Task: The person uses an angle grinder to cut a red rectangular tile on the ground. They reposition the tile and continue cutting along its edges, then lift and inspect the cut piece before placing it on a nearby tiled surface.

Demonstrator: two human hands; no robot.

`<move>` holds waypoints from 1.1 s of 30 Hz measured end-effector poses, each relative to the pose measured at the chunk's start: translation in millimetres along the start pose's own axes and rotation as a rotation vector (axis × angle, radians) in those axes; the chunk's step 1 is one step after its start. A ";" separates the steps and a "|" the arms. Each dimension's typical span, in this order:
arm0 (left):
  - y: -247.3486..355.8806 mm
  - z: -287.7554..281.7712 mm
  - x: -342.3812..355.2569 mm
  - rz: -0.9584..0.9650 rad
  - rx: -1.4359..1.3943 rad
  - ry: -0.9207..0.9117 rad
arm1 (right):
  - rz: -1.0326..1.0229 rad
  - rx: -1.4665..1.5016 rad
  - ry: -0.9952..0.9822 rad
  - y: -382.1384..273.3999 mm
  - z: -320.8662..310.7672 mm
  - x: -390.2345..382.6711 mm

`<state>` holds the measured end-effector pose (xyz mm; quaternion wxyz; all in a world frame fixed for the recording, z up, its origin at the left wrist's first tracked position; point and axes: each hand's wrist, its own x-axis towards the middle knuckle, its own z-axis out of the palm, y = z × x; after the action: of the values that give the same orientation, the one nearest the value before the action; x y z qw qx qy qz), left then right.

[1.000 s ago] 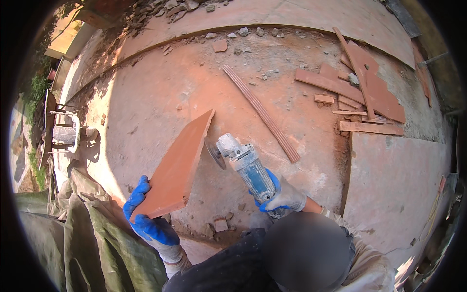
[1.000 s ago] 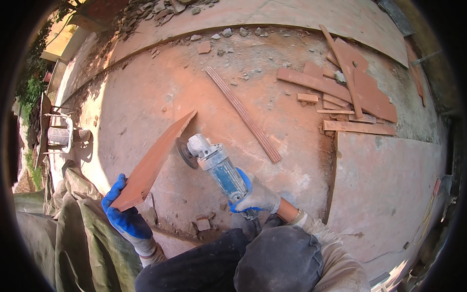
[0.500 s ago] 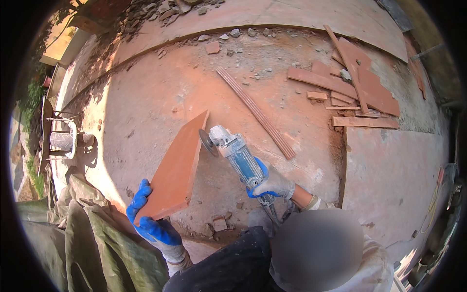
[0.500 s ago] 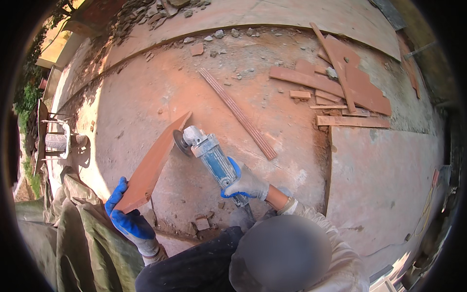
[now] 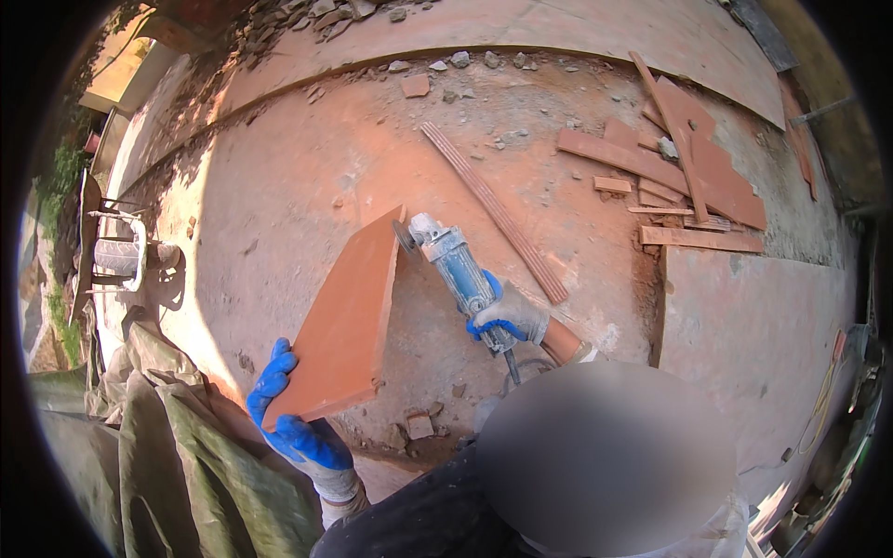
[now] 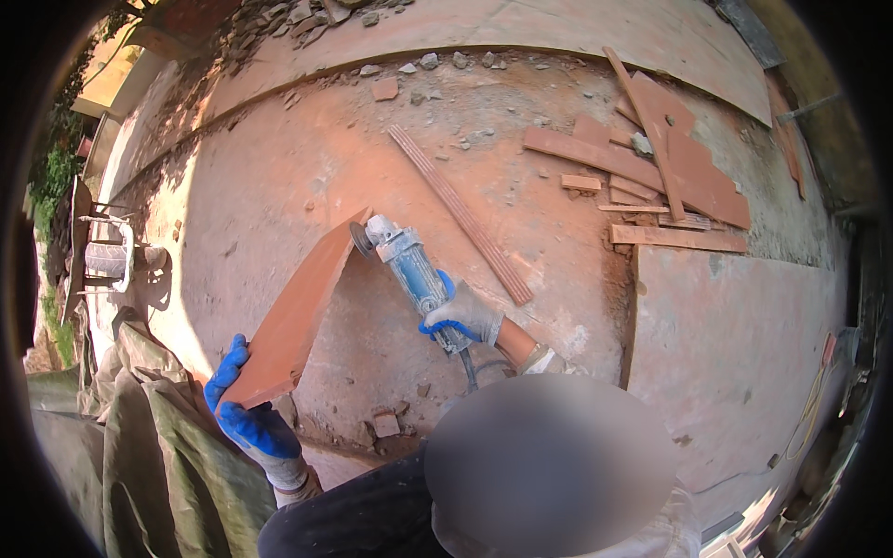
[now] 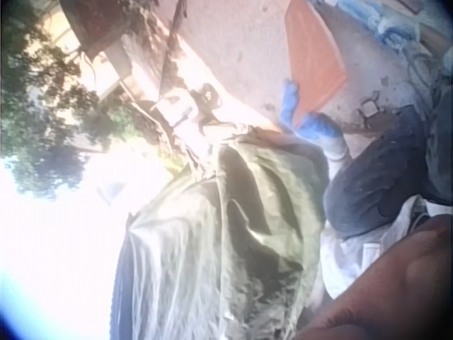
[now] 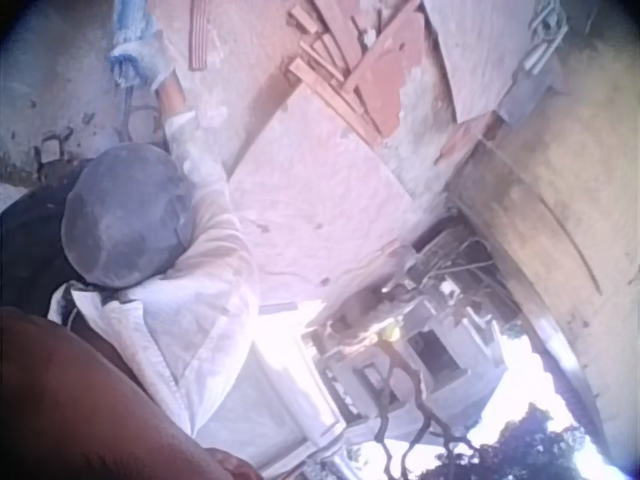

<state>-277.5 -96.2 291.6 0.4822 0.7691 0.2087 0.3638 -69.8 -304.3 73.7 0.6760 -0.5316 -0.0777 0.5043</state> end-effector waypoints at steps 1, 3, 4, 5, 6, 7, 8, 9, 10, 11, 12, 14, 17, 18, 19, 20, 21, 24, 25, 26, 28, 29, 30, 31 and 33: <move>0.6 0.2 0.4 0.000 -0.013 -0.006 | 0.022 0.053 -0.013 -0.1 -0.3 3.1; 2.1 0.7 1.8 -0.017 0.001 0.009 | 0.028 0.113 -0.027 -1.2 -1.8 9.5; 2.6 1.3 2.5 -0.035 -0.022 0.019 | 0.071 0.115 -0.013 -2.3 -2.5 14.1; 3.1 2.0 3.2 -0.038 -0.010 0.023 | 0.100 0.115 -0.003 -3.6 -3.4 19.0; 3.5 2.8 3.6 -0.048 -0.020 0.032 | 0.130 0.116 0.006 -4.4 -4.5 21.5; 4.1 3.4 4.1 -0.065 -0.045 0.040 | 0.138 0.122 0.017 -4.9 -5.7 22.3; 4.5 3.4 4.8 -0.055 -0.024 0.037 | 0.143 0.128 0.028 -5.4 -7.1 22.1; 5.1 3.2 6.2 -0.049 -0.018 0.031 | 0.135 0.135 0.027 -5.7 -7.9 20.3; 5.2 2.9 7.6 -0.052 -0.035 0.029 | 0.098 0.091 0.019 -5.8 -8.8 15.7; 5.6 3.0 8.3 -0.041 -0.005 0.026 | 0.051 0.046 0.002 -5.2 -9.6 6.2; 6.0 3.2 8.9 -0.039 0.002 0.025 | 0.005 0.003 -0.016 -4.3 -9.1 -5.4; 7.6 4.0 9.5 -0.060 -0.008 0.041 | -0.032 0.040 -0.036 -3.2 -5.0 -37.0; 9.5 6.5 16.0 -0.088 -0.033 0.074 | -0.047 -0.027 -0.049 -11.8 8.0 -82.9; 10.3 7.3 19.2 -0.082 -0.022 0.079 | -0.069 -0.093 -0.053 -18.6 11.2 -95.8; 11.4 8.3 21.8 -0.081 -0.025 0.090 | -0.089 -0.142 -0.056 -25.8 15.1 -105.0; 12.8 9.3 24.1 -0.076 -0.006 0.083 | -0.109 -0.192 -0.058 -33.2 18.8 -113.9; 14.0 10.6 25.9 -0.078 0.001 0.082 | -0.129 -0.241 -0.059 -40.3 22.4 -122.0; 17.2 13.4 27.4 -0.071 0.026 0.078 | -0.248 -0.341 -0.080 -54.9 31.8 -131.2; 17.5 14.2 26.9 -0.068 0.035 0.076 | -0.309 -0.379 -0.080 -57.0 33.9 -131.5; 17.6 14.3 26.4 -0.068 0.041 0.072 | -0.369 -0.419 -0.080 -57.9 35.6 -131.7; 16.7 13.8 24.3 -0.070 0.048 0.078 | -0.380 -0.437 -0.094 -57.0 37.8 -130.7; 15.5 13.8 23.1 -0.054 0.050 0.069 | -0.376 -0.449 -0.101 -55.9 38.2 -130.2; 14.2 13.6 21.8 -0.037 0.046 0.069 | -0.374 -0.414 -0.104 -54.6 38.2 -129.3; 13.2 13.3 20.9 -0.019 0.038 0.066 | -0.363 -0.383 -0.108 -53.4 37.9 -128.0; 12.6 10.7 18.4 -0.032 0.054 0.073 | -0.303 -0.310 -0.121 -49.9 36.9 -124.1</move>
<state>-257.8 -95.9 306.5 0.4591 0.7647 0.2479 0.3782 -123.0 -371.9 182.6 0.6486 -0.5802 -0.2735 0.4098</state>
